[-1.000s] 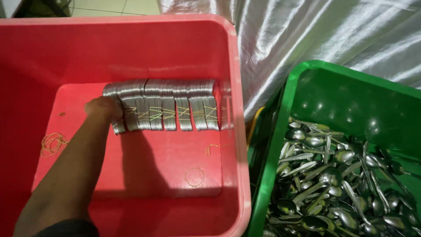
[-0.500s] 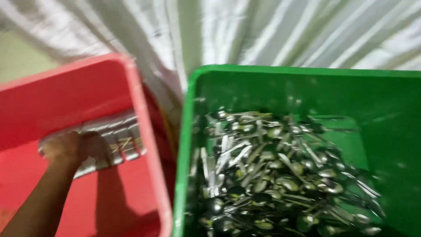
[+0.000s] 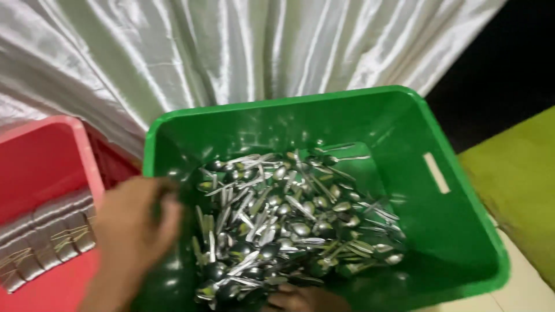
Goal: Sorting metal spoons from a large bin and bundling them into stacks using rubber bands
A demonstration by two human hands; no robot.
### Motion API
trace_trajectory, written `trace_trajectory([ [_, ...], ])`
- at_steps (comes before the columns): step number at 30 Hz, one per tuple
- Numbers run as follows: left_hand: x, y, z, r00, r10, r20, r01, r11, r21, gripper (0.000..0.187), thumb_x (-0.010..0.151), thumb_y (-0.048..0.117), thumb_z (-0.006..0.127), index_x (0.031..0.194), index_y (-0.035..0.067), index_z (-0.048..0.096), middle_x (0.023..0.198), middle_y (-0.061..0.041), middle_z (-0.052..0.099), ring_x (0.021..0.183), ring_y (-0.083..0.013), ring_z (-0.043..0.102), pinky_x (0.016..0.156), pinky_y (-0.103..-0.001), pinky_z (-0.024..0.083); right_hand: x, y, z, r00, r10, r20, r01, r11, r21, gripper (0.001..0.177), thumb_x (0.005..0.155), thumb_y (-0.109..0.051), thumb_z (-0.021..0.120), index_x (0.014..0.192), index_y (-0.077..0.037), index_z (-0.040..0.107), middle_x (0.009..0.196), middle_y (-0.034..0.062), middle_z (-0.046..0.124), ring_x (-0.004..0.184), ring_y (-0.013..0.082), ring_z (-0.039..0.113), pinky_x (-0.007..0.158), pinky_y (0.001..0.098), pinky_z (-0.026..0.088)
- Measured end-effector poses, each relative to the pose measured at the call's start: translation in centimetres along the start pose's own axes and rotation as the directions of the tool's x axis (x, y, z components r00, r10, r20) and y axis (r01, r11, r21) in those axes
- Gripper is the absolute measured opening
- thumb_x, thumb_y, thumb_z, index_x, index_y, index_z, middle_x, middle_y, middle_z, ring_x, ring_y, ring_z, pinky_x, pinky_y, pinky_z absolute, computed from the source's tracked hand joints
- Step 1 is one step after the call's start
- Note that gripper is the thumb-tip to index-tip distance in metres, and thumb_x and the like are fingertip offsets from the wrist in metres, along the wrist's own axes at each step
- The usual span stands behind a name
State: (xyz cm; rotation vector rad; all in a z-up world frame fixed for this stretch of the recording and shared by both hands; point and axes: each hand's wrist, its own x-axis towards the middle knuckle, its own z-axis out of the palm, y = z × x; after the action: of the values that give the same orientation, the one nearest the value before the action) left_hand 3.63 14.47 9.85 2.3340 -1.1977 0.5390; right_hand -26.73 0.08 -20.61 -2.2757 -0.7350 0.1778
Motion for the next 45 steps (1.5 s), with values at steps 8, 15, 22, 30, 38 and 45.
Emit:
trace_trajectory([
  [8, 1.6, 5.5, 14.6, 0.635, -0.276, 0.721, 0.218, 0.96, 0.175, 0.065, 0.093, 0.045, 0.057, 0.147, 0.01, 0.044, 0.129, -0.018, 0.064, 0.111, -0.0397, 0.068, 0.099, -0.059, 0.047, -0.5, -0.6, -26.0, 0.682, 0.668, 0.299, -0.715, 0.695, 0.077, 0.052, 0.098, -0.046, 0.052, 0.142, -0.019, 0.056, 0.137, 0.0074, 0.064, 0.109, 0.024, 0.069, 0.097, 0.0453, 0.055],
  [15, -0.2, 2.3, 18.6, 0.341, -0.206, 0.917, 0.205, 0.968, 0.141, 0.054, 0.092, 0.045, 0.056, 0.131, 0.01, 0.066, 0.123, -0.023, 0.072, 0.12, -0.0438, 0.067, 0.098, -0.059, 0.052, -9.0, 14.4, -24.8, 0.417, 0.896, -0.15, -0.894, 0.375, -0.246, 0.035, 0.096, -0.025, 0.061, 0.129, -0.036, 0.066, 0.129, 0.0003, 0.063, 0.126, 0.0275, 0.062, 0.099, 0.0444, 0.056],
  [22, 1.3, 3.6, 18.4, 0.424, -0.162, 0.891, 0.176, 0.98, 0.094, 0.051, 0.09, 0.042, 0.058, 0.133, 0.016, 0.065, 0.117, -0.018, 0.075, 0.115, -0.0409, 0.07, 0.094, -0.059, 0.054, -11.0, 16.9, -23.3, 0.393, 0.914, -0.104, -0.863, 0.327, -0.384, 0.039, 0.08, -0.032, 0.08, 0.118, -0.025, 0.072, 0.125, 0.006, 0.061, 0.122, 0.0365, 0.06, 0.093, 0.0501, 0.057],
  [30, 0.7, 4.3, 19.3, 0.423, -0.102, 0.9, 0.153, 0.987, 0.04, 0.052, 0.092, 0.037, 0.058, 0.136, 0.009, 0.062, 0.121, -0.022, 0.071, 0.117, -0.0433, 0.068, 0.097, -0.062, 0.051, -7.6, 9.9, -28.2, 0.46, 0.802, -0.381, -0.876, 0.479, -0.049, 0.02, 0.088, -0.018, 0.066, 0.107, -0.02, 0.071, 0.097, 0.0106, 0.076, 0.1, 0.0357, 0.071, 0.088, 0.0514, 0.056],
  [38, 3.2, 9.6, 13.8, 0.444, 0.082, 0.892, 0.668, 0.634, -0.391, 0.072, 0.091, 0.052, 0.046, 0.149, 0.009, 0.046, 0.14, -0.026, 0.059, 0.137, -0.0467, 0.051, 0.113, -0.056, 0.039, 3.9, 0.1, -32.2, 0.448, 0.677, -0.584, -0.393, 0.736, 0.552, 0.024, 0.094, -0.004, 0.067, 0.118, -0.004, 0.064, 0.094, 0.0067, 0.074, 0.084, 0.0138, 0.066, 0.085, 0.0326, 0.059],
  [45, 2.7, 9.8, 14.6, 0.464, 0.077, 0.882, 0.809, 0.369, -0.458, 0.066, 0.09, 0.057, 0.041, 0.121, 0.004, 0.065, 0.106, -0.021, 0.069, 0.106, -0.0374, 0.065, 0.097, -0.049, 0.048, 7.2, -3.0, -31.2, 0.371, 0.735, -0.568, -0.214, 0.663, 0.718, 0.024, 0.1, -0.011, 0.06, 0.121, -0.003, 0.066, 0.083, 0.0132, 0.073, 0.06, 0.0201, 0.068, 0.057, 0.0323, 0.058],
])
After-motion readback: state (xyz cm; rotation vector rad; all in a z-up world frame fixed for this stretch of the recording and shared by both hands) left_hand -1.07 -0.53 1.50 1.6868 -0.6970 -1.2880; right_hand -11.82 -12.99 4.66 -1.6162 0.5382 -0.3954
